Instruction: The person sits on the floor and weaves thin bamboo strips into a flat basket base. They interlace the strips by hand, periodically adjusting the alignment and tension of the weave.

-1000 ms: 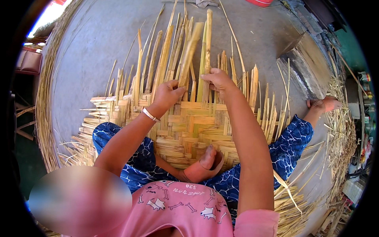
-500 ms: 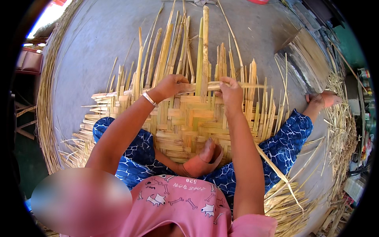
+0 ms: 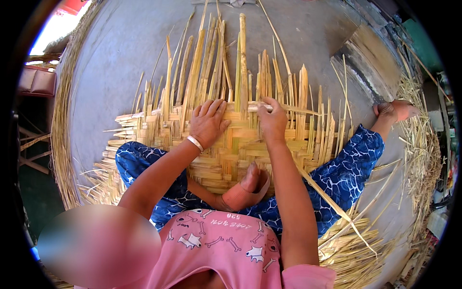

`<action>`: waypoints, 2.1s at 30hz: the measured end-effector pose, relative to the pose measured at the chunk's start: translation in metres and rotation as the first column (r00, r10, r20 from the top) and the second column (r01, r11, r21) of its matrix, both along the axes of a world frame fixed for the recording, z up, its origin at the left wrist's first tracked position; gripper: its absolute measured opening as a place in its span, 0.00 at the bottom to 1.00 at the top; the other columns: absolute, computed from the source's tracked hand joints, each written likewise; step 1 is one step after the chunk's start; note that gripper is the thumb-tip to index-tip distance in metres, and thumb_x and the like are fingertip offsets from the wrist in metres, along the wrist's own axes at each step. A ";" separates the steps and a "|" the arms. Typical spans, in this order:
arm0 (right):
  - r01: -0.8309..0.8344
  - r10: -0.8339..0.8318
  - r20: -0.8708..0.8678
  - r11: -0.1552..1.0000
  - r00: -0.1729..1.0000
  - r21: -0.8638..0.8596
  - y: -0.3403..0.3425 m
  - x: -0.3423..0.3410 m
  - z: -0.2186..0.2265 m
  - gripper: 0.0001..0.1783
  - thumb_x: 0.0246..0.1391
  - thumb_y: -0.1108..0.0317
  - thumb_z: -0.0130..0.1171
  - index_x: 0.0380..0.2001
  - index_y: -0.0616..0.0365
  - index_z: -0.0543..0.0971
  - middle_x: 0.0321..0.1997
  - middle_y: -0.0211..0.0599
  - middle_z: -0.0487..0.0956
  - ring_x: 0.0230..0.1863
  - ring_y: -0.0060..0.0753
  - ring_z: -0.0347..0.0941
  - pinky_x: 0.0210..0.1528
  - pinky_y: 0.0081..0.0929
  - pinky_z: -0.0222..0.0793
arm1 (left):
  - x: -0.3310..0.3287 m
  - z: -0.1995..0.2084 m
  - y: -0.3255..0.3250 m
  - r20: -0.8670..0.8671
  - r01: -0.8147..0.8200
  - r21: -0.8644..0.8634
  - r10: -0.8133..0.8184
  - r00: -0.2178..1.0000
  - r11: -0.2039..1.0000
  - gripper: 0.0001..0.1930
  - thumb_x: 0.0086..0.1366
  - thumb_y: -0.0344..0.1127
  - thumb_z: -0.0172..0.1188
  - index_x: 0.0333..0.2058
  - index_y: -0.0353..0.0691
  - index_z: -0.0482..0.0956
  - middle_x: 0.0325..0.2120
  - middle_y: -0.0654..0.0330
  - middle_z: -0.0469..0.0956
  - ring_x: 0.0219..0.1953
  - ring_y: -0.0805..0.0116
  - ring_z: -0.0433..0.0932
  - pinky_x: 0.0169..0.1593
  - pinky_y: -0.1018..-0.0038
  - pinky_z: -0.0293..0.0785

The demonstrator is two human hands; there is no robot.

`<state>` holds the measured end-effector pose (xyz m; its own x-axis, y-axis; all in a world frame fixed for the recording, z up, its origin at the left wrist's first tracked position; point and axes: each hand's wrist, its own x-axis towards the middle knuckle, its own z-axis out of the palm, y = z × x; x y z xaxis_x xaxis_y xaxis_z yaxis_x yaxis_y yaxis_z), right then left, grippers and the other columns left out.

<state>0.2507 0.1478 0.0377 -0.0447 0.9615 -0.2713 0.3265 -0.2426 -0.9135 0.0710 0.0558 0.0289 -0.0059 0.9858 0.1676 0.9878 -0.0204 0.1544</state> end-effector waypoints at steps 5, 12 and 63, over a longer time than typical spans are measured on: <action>-0.186 0.104 0.310 0.951 0.945 0.246 0.002 -0.003 -0.017 0.17 0.51 0.65 0.57 0.45 0.55 0.77 0.39 0.47 0.80 0.36 0.47 0.77 0.43 0.35 0.71 | -0.001 0.000 -0.004 -0.037 0.051 -0.088 -0.054 0.998 0.995 0.33 0.62 0.52 0.50 0.60 0.37 0.61 0.59 0.56 0.61 0.62 0.59 0.55 0.62 0.61 0.49; -0.238 0.161 0.410 0.961 0.898 0.142 0.008 0.001 -0.002 0.14 0.52 0.66 0.53 0.43 0.53 0.77 0.30 0.47 0.80 0.33 0.48 0.77 0.37 0.38 0.71 | 0.005 0.000 -0.011 -0.039 0.037 -0.062 -0.039 0.998 0.997 0.34 0.64 0.54 0.47 0.61 0.36 0.58 0.62 0.55 0.56 0.66 0.58 0.50 0.65 0.62 0.44; -0.806 0.567 0.749 0.587 0.343 -0.075 0.063 0.000 0.015 0.14 0.47 0.55 0.60 0.28 0.55 0.76 0.29 0.41 0.78 0.35 0.48 0.75 0.36 0.43 0.69 | 0.009 -0.001 -0.008 0.027 -0.051 0.000 0.051 0.998 0.999 0.26 0.60 0.50 0.53 0.53 0.40 0.71 0.55 0.58 0.66 0.59 0.60 0.59 0.61 0.59 0.49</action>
